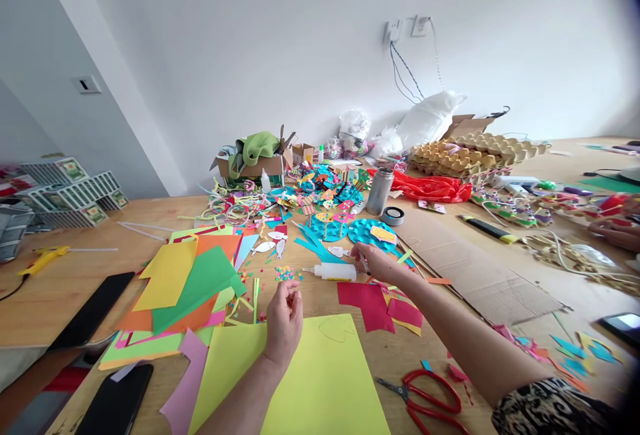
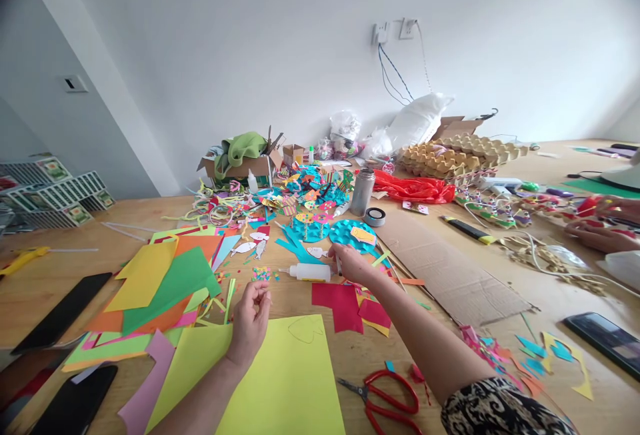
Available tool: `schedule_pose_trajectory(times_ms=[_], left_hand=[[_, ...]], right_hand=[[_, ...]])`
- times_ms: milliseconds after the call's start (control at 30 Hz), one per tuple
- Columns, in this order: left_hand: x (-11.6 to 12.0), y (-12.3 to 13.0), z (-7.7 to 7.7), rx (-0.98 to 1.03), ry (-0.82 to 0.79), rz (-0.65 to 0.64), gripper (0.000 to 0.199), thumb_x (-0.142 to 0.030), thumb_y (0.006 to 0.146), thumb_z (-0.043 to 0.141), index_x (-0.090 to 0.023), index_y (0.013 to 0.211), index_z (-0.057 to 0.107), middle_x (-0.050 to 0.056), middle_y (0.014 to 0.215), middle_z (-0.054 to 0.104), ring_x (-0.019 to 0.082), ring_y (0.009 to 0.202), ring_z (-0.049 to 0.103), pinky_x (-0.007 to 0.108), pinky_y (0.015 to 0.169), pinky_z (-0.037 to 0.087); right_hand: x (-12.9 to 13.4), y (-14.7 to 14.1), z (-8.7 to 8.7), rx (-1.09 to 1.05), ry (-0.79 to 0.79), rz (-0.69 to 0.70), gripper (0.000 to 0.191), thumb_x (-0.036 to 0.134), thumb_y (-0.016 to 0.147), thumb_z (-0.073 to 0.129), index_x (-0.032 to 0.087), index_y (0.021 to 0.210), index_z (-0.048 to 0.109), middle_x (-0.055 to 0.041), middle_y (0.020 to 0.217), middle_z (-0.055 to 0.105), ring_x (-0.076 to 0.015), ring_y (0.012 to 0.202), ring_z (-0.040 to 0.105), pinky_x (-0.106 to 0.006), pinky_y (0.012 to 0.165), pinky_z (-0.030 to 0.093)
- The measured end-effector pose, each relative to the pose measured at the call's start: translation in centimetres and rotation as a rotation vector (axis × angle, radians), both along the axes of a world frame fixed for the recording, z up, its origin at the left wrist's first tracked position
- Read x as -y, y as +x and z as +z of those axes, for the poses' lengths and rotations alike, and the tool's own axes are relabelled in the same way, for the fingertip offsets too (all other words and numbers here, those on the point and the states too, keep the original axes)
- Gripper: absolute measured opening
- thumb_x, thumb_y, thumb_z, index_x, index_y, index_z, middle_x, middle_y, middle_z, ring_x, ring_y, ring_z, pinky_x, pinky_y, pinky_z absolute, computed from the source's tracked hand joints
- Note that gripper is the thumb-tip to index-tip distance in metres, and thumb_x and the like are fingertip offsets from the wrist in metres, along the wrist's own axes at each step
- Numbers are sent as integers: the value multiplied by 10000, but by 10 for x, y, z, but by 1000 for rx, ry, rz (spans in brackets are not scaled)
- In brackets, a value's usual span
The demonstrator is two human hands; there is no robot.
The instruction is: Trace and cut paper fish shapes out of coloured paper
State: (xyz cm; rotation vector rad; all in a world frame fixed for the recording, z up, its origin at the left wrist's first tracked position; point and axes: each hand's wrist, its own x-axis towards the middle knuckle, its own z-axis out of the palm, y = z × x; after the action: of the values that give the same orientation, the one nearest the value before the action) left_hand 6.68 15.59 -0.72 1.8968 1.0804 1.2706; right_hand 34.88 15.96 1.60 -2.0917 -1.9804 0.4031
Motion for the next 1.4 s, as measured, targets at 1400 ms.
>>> schedule_pose_trajectory(times_ms=[1400], left_hand=[[-1,1,-7,-50,2,-12,157,-248,873,447,-172,965,549,45,753,647,160,646,601,262,612,472]], right_hand=[[-16,35,11,-252,-220,-143,294,321,924,568,165,1172,577,-75,1162,610,-197,960,625,-397,813,539]])
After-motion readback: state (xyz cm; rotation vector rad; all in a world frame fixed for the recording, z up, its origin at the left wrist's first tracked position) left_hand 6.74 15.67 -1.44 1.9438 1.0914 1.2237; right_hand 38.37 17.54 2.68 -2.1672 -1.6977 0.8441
